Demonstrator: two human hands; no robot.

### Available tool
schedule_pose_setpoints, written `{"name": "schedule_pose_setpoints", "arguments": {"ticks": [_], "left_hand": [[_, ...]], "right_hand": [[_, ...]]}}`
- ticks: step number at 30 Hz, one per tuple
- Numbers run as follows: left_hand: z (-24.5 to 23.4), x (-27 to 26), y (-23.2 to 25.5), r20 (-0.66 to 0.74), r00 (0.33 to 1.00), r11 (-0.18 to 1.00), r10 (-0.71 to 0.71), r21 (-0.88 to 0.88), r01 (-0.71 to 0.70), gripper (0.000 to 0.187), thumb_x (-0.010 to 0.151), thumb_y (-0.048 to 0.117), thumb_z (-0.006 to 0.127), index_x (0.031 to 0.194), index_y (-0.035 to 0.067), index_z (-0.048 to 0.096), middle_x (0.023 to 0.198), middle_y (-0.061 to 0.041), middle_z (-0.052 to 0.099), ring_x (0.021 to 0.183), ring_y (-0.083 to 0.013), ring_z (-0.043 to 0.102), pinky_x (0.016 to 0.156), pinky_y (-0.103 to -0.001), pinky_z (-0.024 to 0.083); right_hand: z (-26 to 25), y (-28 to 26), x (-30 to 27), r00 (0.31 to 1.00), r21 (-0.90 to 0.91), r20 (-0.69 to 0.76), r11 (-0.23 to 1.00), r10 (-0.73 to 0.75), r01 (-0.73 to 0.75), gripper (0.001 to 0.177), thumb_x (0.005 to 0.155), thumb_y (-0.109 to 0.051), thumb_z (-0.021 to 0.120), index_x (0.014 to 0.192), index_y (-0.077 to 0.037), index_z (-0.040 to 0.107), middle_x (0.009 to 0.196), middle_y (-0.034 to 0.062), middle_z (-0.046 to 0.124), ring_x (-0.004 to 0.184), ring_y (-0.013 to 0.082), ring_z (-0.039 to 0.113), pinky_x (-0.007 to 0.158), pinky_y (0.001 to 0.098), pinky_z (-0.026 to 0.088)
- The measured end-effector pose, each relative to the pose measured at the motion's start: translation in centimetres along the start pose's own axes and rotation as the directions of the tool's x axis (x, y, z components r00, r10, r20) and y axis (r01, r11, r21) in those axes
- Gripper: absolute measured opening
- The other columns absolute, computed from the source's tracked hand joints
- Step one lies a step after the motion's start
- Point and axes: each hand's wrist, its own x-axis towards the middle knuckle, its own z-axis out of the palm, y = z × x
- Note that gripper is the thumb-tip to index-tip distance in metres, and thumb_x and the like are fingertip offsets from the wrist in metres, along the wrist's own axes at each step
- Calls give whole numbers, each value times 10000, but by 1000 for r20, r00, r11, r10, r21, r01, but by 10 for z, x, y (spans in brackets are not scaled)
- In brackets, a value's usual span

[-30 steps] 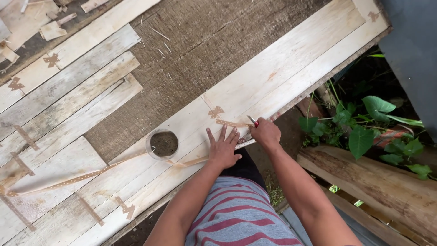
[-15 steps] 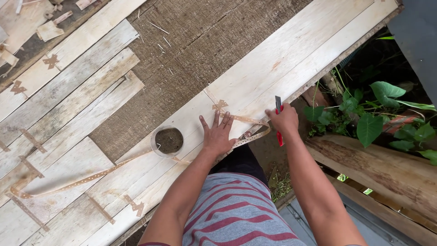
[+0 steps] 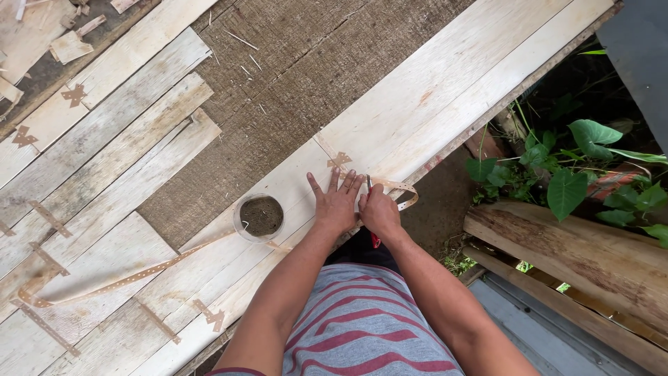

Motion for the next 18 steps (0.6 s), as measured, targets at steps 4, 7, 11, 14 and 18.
{"name": "schedule_pose_setpoints", "arguments": {"ticks": [4,7,11,14,18], "left_hand": [[10,7,0,0,1000,1000,-9,-3,9,824,926,457,593,1643,290,223,1713,48,237,1585,-343,128,1105,-900,-56],[0,1,2,-12,1000,999,-21,-42,21,679,997,382,472,1636,295,259,1702,50,276,1584,-337,161,1125,-874,-59],[2,5,3,-15,999,999,-33,-35,32,598,1047,379,398,1628,309,276,1699,58,281,1584,-332,165,1130,-859,-90],[4,7,6,-5,999,999,-36,7,36,590,1059,390,400,1629,304,272,1702,57,269,1582,-335,162,1132,-855,-109],[1,6,7,29,999,998,-31,64,29,698,1013,422,491,1643,277,227,1718,53,213,1584,-351,131,1125,-855,-137]], "right_hand": [[-4,-7,-8,1000,-11,-8,1000,-10,10,394,1012,-409,427,1097,-28,482,997,317,683,1028,567,682,862,612,576],[3,-3,-4,999,-8,-40,1000,-21,21,400,1004,-421,429,1084,-33,479,964,322,687,991,576,688,819,608,584],[17,2,6,999,-26,-44,999,-29,27,377,1017,-395,415,1075,-27,471,957,328,683,977,579,690,807,610,590],[26,6,6,999,-48,-34,998,-28,27,369,1028,-383,409,1073,-21,467,951,320,688,964,574,694,791,608,596],[33,16,3,999,-61,53,998,10,-7,413,1011,-403,451,1125,-8,483,1112,325,649,1026,567,681,845,593,582]]}}
